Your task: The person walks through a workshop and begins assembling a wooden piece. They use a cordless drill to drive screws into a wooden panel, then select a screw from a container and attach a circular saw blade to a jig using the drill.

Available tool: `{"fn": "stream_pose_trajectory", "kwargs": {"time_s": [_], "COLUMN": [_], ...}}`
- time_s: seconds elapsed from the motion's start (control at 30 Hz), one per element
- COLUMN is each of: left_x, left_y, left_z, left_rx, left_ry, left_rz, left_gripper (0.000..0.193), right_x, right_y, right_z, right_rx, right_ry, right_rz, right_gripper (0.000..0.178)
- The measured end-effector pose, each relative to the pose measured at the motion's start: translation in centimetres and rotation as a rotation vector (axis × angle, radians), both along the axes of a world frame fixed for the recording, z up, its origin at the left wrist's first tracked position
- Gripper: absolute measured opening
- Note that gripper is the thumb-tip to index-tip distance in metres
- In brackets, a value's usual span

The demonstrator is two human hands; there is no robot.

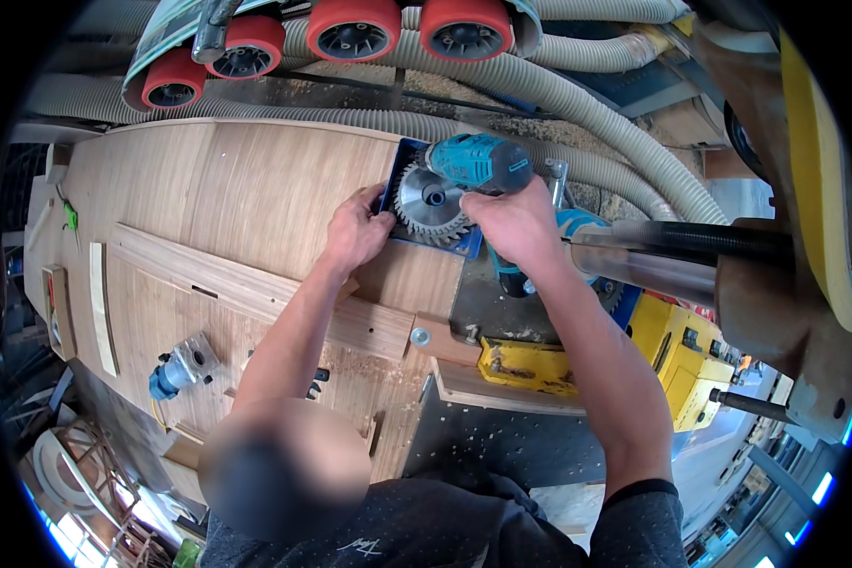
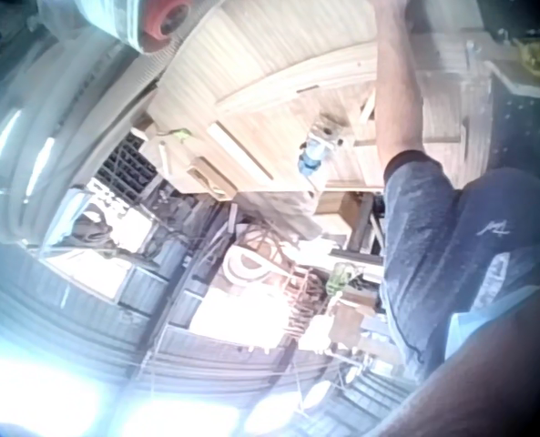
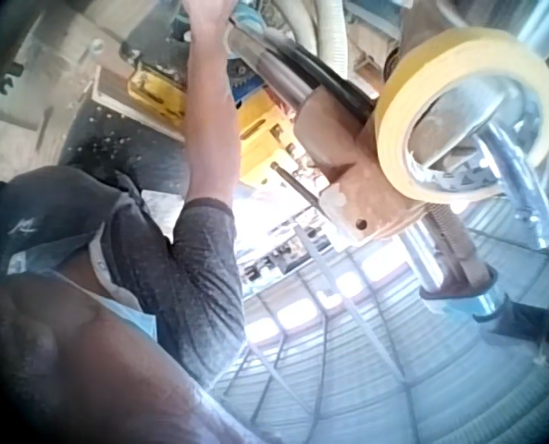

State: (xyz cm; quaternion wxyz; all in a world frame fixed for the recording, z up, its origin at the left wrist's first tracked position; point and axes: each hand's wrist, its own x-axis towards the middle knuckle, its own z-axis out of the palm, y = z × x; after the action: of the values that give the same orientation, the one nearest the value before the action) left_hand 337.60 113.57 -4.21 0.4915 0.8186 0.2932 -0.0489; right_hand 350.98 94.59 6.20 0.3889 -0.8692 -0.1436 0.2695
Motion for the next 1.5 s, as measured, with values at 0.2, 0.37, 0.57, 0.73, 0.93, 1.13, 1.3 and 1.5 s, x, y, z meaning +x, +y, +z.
{"fn": "stream_pose_trajectory", "kwargs": {"time_s": [0.2, 0.37, 0.57, 0.73, 0.93, 1.13, 1.3, 1.5], "left_x": [-0.1, 0.0, -0.1, -0.1, 0.0, -0.1, 0.0, 0.1], "left_y": [0.1, 0.1, 0.2, 0.2, 0.2, 0.1, 0.2, 0.1], "left_z": [-0.3, -0.2, -1.0, -0.4, -0.7, -0.4, -0.1, -0.1], "left_rx": [0.001, 0.0, 0.02, -0.002, -0.003, -0.022, -0.018, 0.047], "left_ry": [-0.009, -0.005, -0.011, 0.003, -0.005, 0.027, 0.059, 0.027], "left_rz": [0.0, -0.007, 0.006, 0.009, 0.014, 0.028, 0.022, 0.003], "left_gripper": [0.057, 0.058, 0.058, 0.058, 0.058, 0.056, 0.055, 0.058], "right_x": [0.8, 1.4, 1.3, 1.7, 1.9, 2.8, 3.6, 4.8], "right_y": [0.4, 0.3, 0.9, 1.0, 1.3, 4.3, 7.5, 8.8], "right_z": [-0.7, -0.6, 0.5, 0.1, 0.1, 3.3, 5.5, 4.6], "right_rx": [0.125, 0.072, 0.11, 0.045, 0.057, -0.149, -0.36, -0.438], "right_ry": [0.017, -0.012, 0.015, 0.011, -0.011, -0.196, -0.145, -0.248], "right_rz": [0.0, 0.035, 0.025, 0.052, 0.082, 0.234, 0.271, 0.407], "right_gripper": [0.022, 0.017, 0.013, 0.011, 0.012, 0.028, 0.025, 0.021]}}
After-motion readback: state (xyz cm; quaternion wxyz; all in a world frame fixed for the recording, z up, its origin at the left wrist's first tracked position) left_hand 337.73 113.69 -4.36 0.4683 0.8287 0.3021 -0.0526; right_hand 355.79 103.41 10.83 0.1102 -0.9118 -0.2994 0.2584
